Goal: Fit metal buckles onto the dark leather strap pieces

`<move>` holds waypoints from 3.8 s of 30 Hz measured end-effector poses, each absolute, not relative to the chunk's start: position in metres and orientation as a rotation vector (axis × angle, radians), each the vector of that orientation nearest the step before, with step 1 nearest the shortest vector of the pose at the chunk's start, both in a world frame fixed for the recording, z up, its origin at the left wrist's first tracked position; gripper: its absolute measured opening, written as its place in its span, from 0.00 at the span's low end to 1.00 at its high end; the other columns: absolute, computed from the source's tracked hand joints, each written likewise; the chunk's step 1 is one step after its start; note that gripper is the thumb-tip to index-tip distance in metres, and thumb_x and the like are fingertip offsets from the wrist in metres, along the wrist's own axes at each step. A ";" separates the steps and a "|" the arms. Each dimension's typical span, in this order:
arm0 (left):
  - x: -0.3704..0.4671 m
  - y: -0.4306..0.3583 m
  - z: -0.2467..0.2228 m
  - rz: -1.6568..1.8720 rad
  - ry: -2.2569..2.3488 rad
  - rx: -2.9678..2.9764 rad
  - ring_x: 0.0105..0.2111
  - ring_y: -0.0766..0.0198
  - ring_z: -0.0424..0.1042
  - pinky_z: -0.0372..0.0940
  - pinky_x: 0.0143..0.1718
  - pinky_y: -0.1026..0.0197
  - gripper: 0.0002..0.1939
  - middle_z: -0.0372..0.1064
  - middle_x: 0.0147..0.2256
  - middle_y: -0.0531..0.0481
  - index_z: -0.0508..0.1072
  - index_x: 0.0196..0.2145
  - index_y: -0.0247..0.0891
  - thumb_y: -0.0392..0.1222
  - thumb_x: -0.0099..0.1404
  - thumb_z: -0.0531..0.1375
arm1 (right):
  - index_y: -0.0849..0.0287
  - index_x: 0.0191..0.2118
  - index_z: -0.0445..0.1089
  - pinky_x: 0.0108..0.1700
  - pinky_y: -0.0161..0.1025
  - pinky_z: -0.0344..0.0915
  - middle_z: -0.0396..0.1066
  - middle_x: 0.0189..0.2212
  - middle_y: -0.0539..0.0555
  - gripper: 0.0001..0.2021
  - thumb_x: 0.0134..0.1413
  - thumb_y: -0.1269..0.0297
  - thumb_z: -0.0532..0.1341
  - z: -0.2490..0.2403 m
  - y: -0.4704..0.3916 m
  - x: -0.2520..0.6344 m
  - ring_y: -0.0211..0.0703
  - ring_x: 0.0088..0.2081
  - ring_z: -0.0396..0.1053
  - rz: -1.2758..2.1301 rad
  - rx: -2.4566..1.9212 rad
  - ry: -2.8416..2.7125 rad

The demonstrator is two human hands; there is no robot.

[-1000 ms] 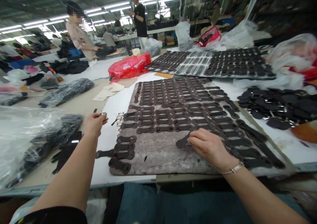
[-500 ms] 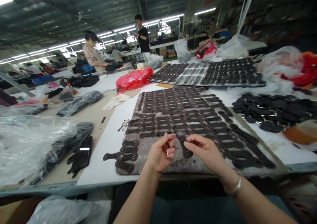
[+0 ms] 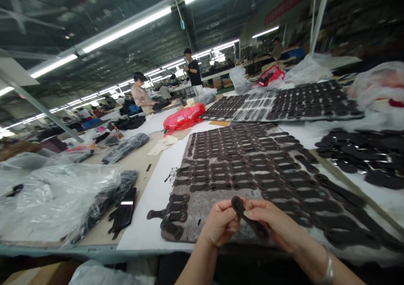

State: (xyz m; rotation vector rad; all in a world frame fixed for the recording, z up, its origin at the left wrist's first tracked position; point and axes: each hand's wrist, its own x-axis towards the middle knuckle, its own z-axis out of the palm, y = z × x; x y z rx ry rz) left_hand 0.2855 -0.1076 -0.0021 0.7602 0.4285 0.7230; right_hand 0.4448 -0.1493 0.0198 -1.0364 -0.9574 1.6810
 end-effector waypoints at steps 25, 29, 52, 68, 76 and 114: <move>0.299 -0.116 0.004 0.887 0.782 0.740 0.15 0.79 0.45 0.39 0.16 0.70 0.15 0.58 0.18 0.57 0.76 0.33 0.32 0.42 0.48 0.69 | 0.54 0.31 0.74 0.33 0.34 0.62 0.70 0.26 0.49 0.06 0.54 0.63 0.60 0.029 -0.152 0.447 0.39 0.30 0.67 0.480 -1.476 -1.890; 0.299 -0.115 0.010 0.836 0.656 0.539 0.16 0.78 0.52 0.46 0.16 0.72 0.21 0.59 0.20 0.56 0.74 0.39 0.31 0.47 0.51 0.67 | 0.53 0.37 0.74 0.34 0.33 0.64 0.72 0.30 0.50 0.07 0.57 0.63 0.58 0.024 -0.150 0.452 0.39 0.33 0.69 0.316 -1.459 -1.875; 0.301 -0.113 -0.006 0.873 0.893 0.621 0.41 0.60 0.71 0.63 0.35 0.64 0.32 0.71 0.47 0.41 0.61 0.56 0.40 0.42 0.55 0.65 | 0.61 0.33 0.69 0.35 0.39 0.59 0.67 0.28 0.54 0.07 0.58 0.73 0.55 0.009 -0.154 0.437 0.43 0.32 0.62 -0.126 -1.340 -2.400; 0.299 -0.114 0.002 0.962 0.720 0.777 0.54 0.53 0.63 0.56 0.54 0.54 0.10 0.69 0.50 0.40 0.76 0.38 0.35 0.40 0.59 0.62 | 0.57 0.40 0.72 0.43 0.37 0.66 0.72 0.38 0.54 0.07 0.58 0.69 0.58 -0.004 -0.149 0.439 0.42 0.40 0.69 0.314 -1.351 -1.980; 0.302 -0.125 0.002 1.136 0.654 1.118 0.54 0.56 0.63 0.56 0.57 0.55 0.23 0.66 0.53 0.43 0.68 0.51 0.40 0.36 0.57 0.63 | 0.56 0.39 0.73 0.37 0.37 0.66 0.70 0.32 0.53 0.08 0.58 0.69 0.56 0.000 -0.149 0.436 0.42 0.35 0.69 0.416 -1.181 -1.709; 0.303 -0.120 0.000 1.109 0.808 0.817 0.25 0.69 0.71 0.66 0.28 0.67 0.14 0.68 0.28 0.55 0.67 0.31 0.36 0.38 0.49 0.67 | 0.51 0.66 0.33 0.54 0.51 0.61 0.55 0.58 0.62 0.53 0.42 0.61 0.69 0.015 -0.151 0.444 0.52 0.57 0.57 0.942 -1.290 -1.517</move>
